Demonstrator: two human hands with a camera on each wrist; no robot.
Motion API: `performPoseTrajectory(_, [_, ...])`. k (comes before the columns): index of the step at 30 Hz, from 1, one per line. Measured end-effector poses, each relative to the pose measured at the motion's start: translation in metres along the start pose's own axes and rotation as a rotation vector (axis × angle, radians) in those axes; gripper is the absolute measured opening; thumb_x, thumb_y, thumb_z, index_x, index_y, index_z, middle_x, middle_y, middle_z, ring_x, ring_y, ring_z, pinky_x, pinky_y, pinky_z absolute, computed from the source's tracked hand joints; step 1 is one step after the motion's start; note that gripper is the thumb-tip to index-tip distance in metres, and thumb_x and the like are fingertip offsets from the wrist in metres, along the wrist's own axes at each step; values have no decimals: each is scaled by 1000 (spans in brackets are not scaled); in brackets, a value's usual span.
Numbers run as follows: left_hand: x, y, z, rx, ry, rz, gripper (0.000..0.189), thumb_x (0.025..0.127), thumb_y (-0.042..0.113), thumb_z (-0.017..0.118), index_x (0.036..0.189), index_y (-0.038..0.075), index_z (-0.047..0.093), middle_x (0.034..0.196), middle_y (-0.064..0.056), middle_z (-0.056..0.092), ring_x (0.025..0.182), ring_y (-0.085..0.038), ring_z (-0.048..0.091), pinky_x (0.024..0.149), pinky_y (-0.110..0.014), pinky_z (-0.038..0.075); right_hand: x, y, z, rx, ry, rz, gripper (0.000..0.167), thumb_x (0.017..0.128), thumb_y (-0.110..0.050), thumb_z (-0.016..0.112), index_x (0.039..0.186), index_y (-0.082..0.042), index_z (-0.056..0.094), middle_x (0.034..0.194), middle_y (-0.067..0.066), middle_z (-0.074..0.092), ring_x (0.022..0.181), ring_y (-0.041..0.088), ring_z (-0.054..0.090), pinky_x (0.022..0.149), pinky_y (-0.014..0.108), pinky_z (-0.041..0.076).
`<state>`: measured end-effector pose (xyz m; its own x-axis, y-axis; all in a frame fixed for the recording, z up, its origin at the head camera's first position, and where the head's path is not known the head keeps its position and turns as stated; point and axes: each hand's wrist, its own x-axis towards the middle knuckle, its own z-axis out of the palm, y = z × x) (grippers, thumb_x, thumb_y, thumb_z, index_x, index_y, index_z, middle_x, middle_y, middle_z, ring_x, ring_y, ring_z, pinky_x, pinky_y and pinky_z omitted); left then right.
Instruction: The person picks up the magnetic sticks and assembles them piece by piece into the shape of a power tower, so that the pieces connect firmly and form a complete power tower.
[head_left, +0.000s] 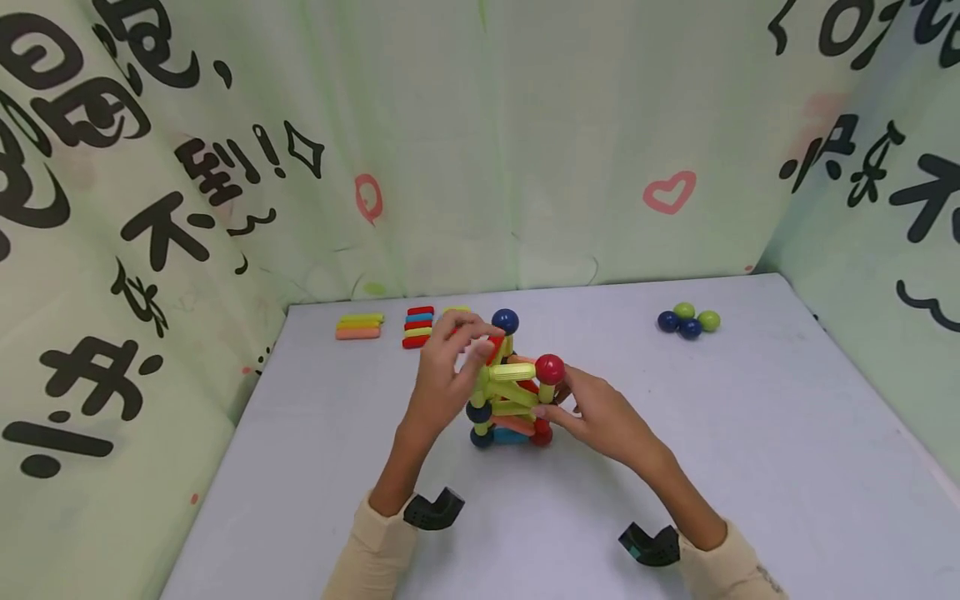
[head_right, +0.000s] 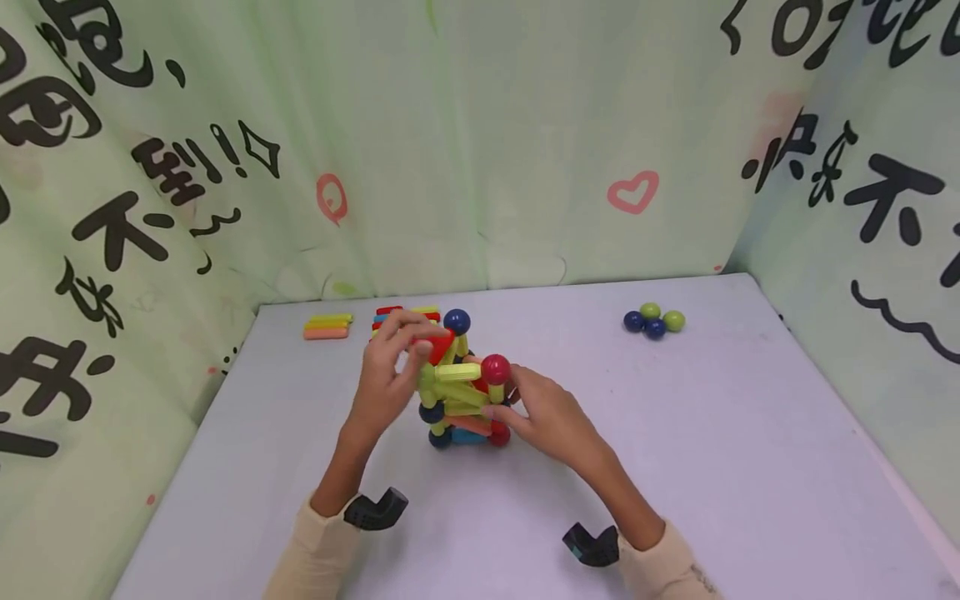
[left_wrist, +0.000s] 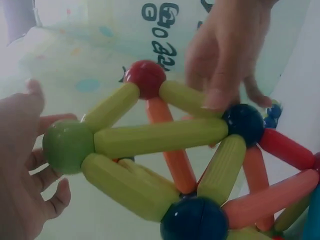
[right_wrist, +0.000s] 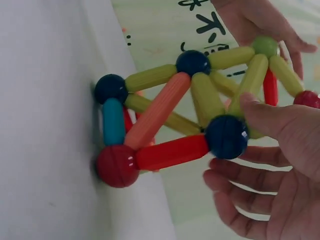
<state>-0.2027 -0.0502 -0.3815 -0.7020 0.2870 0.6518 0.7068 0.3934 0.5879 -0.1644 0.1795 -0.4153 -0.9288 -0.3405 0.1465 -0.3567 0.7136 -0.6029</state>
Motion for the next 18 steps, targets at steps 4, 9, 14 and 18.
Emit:
performPoseTrajectory(4, [8, -33, -8, -29, 110, -256, 26, 103, 20, 48, 106, 3, 68, 104, -12, 65, 95, -23, 62, 82, -39, 56, 3, 7, 9, 43, -87, 19, 53, 85, -35, 75, 127, -8, 56, 113, 6, 68, 96, 21, 65, 74, 31, 56])
performPoseTrajectory(9, [10, -89, -10, 233, -18, -601, 22, 99, 19, 57, 111, 3, 67, 109, -17, 62, 105, -30, 58, 88, -42, 54, 5, 11, 18, 109, -69, -2, 61, 83, -31, 78, 132, -6, 51, 119, 11, 65, 99, 24, 63, 75, 36, 59])
performPoseTrajectory(14, [4, -132, -3, 479, -215, -849, 31, 94, 13, 62, 125, 10, 64, 129, -23, 49, 124, -39, 45, 96, -55, 47, 10, 12, 25, 220, -42, 6, 65, 83, -24, 78, 136, -7, 45, 129, 14, 60, 115, 32, 58, 83, 44, 58])
performPoseTrajectory(18, [-1, -150, 2, 586, -287, -914, 42, 91, 11, 65, 132, 14, 58, 136, -25, 41, 128, -42, 40, 100, -61, 42, 15, 20, 27, 277, -33, -22, 62, 84, -20, 76, 136, -3, 47, 132, 17, 59, 123, 37, 55, 90, 50, 54])
